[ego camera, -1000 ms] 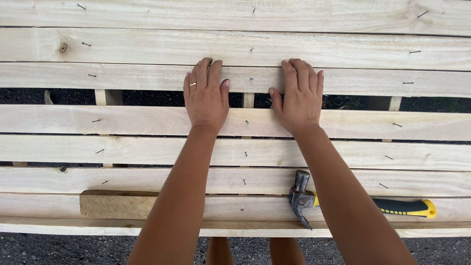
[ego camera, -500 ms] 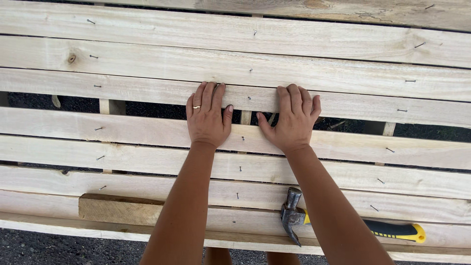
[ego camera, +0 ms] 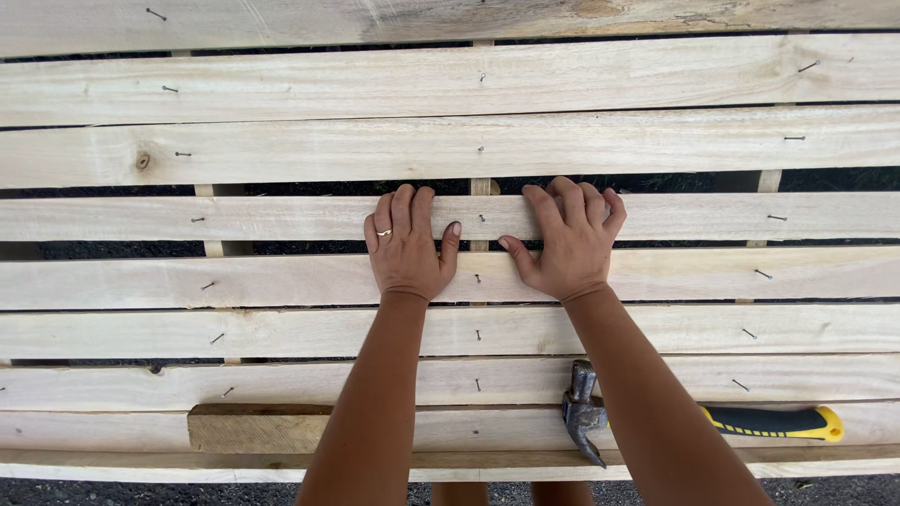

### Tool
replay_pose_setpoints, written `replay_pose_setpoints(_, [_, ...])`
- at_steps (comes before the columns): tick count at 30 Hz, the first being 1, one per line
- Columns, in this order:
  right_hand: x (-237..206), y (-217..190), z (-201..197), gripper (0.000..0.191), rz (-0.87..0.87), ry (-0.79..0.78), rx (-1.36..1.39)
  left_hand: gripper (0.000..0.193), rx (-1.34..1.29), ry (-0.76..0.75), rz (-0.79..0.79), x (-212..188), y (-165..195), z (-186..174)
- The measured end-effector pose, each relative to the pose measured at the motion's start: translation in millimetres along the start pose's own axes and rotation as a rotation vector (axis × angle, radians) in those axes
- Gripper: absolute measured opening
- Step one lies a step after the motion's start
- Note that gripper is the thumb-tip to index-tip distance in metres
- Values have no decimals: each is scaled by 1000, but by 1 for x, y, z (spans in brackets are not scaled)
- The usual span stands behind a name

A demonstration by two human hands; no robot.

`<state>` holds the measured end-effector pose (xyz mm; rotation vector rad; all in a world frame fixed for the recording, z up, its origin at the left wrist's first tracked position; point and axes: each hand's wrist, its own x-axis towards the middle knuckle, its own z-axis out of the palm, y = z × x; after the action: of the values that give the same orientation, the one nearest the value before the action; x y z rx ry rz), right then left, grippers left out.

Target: The person hammers nails into a wooden slatted bench frame outdoors, then presses and aligns the wooden slats across the frame with both hands, working along the bench. A box of nails and a claw hammer rest on the bench while they check the slats.

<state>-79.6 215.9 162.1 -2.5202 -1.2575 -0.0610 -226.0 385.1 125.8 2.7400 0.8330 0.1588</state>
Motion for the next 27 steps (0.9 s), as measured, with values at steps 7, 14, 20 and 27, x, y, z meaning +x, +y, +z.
replay_pose_setpoints(7, [2, -5, 3, 72, 67, -97, -8, 58, -9, 42, -19, -3, 0, 2])
replay_pose_setpoints(14, [7, -8, 7, 49, 165, -205, -80, 51, -59, -63, -110, 5, -1, -3])
replay_pose_setpoints(20, [9, -6, 6, 37, 177, -282, -72, 47, -81, -86, -119, 6, -1, -5])
replay_pose_setpoints(27, [12, -5, 8, 36, 118, -252, -87, 44, -71, -64, -99, 3, -3, -3])
